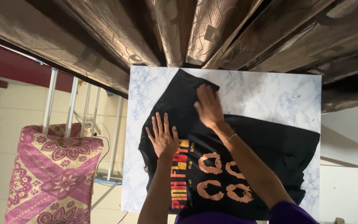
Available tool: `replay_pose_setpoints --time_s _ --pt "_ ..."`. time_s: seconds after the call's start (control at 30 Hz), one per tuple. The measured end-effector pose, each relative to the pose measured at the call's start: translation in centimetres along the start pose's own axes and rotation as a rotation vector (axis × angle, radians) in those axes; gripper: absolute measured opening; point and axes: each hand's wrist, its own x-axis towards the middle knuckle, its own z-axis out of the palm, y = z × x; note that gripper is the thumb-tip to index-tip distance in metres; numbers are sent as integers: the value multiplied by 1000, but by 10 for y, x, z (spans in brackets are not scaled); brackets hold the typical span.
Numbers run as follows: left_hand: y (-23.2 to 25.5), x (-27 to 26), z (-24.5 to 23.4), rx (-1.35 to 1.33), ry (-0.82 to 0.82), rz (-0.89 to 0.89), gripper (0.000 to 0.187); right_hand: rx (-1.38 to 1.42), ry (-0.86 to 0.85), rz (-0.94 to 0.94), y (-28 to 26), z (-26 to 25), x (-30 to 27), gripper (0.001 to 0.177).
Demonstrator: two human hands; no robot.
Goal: The person takes a t-shirt from a chair, lays it flat on a table, and folds it.
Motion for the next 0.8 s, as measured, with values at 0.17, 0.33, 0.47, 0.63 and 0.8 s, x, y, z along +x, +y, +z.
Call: replay_pose_setpoints --time_s 0.17,0.33,0.47,0.63,0.8 --pt "-1 0 2 -6 -10 2 63 250 114 94 -1 -4 -1 58" --pt "-3 0 2 -17 18 11 62 159 -98 -74 -2 -12 -6 61" --pt "-2 -1 -1 -10 4 2 63 -59 151 262 2 -12 16 63" --pt "-1 1 -5 -27 -52 -20 64 113 -128 -121 -16 -9 30 62" --pt "-1 2 -5 -31 -55 -19 65 20 -124 -254 -27 -4 45 64"
